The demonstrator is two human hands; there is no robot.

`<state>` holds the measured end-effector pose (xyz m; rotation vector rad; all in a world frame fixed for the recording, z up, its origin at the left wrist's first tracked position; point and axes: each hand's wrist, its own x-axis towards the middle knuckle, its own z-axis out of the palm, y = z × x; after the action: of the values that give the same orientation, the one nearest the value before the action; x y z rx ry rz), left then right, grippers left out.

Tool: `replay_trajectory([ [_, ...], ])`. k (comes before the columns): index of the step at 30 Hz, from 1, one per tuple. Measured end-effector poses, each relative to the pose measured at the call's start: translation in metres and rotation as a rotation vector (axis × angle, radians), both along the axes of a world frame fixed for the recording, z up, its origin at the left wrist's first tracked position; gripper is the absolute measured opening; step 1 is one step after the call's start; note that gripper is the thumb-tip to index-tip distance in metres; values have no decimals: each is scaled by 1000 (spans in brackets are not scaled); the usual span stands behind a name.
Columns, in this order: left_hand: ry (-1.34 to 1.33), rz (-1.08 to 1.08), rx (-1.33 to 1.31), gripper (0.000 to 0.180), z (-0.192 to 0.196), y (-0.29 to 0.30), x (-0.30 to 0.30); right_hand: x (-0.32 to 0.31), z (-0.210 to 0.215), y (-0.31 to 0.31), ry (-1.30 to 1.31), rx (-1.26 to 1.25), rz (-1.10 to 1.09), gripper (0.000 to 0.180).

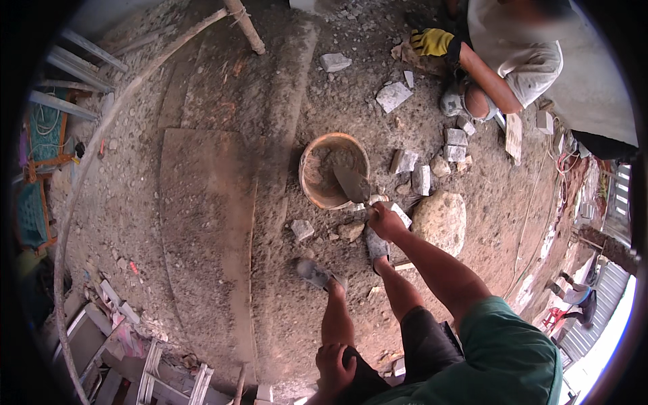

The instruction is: The person scoops wet cement from a bucket using a trowel and applies it to a wall surface. The worker moves around a construction site, carrying the bucket and trowel, and eventually descends a set of stairs to continue the task.

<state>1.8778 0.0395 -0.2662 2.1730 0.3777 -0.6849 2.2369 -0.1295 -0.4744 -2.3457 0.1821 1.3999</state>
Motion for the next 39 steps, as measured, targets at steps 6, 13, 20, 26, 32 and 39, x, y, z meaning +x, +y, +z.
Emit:
replay_trajectory([
  [6, -84, 36, 20, 42, -12, 0, -13, 9, -34, 31, -126, 16, -59, 53],
  [13, -4, 47, 4, 44, -11, 1, -19, 12, -50, 45, -73, -1, -60, 51],
  [20, -40, 21, 18, 41, -10, 2, -15, -7, -59, 32, -65, -4, -90, 52],
  [26, -29, -12, 20, 40, -10, -2, -11, -27, -89, 8, -216, 52, 37, 66],
  [32, -24, -21, 76, 39, -10, -10, -10, -36, -64, -10, -85, 76, -254, 68],
  [39, 60, 107, 71, 39, -8, -19, 2, -69, 12, -66, -147, 10, -89, 70],
])
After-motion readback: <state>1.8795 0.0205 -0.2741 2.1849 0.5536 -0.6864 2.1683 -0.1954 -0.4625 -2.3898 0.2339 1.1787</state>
